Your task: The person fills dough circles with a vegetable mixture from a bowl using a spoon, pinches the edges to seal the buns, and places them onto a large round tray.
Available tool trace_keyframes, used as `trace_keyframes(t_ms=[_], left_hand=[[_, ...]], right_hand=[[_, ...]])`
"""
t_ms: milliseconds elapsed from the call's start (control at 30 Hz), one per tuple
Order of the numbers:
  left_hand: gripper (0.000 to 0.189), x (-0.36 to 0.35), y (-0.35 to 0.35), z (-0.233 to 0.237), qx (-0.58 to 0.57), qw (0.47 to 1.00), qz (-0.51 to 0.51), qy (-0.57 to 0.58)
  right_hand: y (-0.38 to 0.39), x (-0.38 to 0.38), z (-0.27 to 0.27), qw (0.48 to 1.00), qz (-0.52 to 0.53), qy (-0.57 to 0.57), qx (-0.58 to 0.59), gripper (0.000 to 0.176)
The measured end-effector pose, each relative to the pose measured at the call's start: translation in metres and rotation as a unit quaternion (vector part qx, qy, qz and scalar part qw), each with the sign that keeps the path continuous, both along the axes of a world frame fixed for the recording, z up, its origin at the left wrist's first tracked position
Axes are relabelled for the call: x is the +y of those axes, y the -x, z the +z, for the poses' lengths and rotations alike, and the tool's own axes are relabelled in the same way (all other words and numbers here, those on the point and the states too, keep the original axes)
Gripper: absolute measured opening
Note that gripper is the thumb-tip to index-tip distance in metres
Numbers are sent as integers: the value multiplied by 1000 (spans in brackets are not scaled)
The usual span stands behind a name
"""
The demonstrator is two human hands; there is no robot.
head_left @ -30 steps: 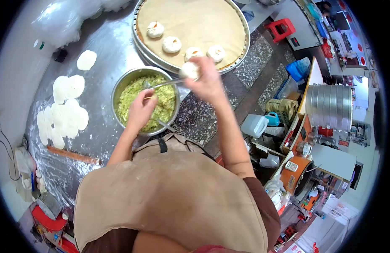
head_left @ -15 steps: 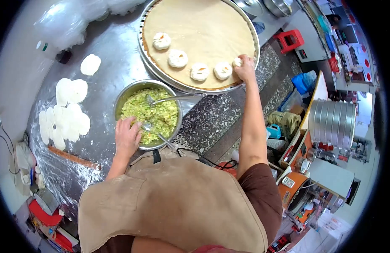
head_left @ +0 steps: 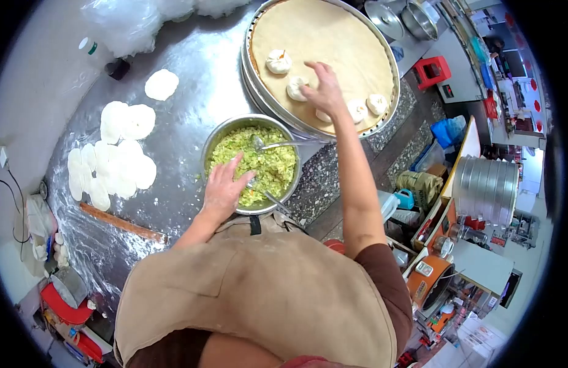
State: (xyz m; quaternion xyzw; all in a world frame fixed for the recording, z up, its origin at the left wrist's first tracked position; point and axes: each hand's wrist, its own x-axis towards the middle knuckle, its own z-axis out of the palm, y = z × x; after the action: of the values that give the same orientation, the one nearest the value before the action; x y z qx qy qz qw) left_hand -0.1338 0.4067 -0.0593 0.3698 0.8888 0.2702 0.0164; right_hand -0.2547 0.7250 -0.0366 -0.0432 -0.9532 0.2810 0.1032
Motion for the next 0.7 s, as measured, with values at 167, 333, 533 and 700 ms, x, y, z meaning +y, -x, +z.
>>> trace_keyframes(t_ms=[167,333,533,700], left_hand=[[47,-12,7,3,6,998,55,-41],[43,-49,23,-14,18,992,92,-89],[54,-120,249,-91,-109,870,464,-124],[77,-110,325,-130,-166,813,557,36]], right_hand=[[50,-23,-27,999,35,-22,-3,73],[53,-44,-28,997,9,-72,23,66],[-101,-65,23,988,107,-99,-47,48],[-227,-123,29,916,-137,155,-345,61]])
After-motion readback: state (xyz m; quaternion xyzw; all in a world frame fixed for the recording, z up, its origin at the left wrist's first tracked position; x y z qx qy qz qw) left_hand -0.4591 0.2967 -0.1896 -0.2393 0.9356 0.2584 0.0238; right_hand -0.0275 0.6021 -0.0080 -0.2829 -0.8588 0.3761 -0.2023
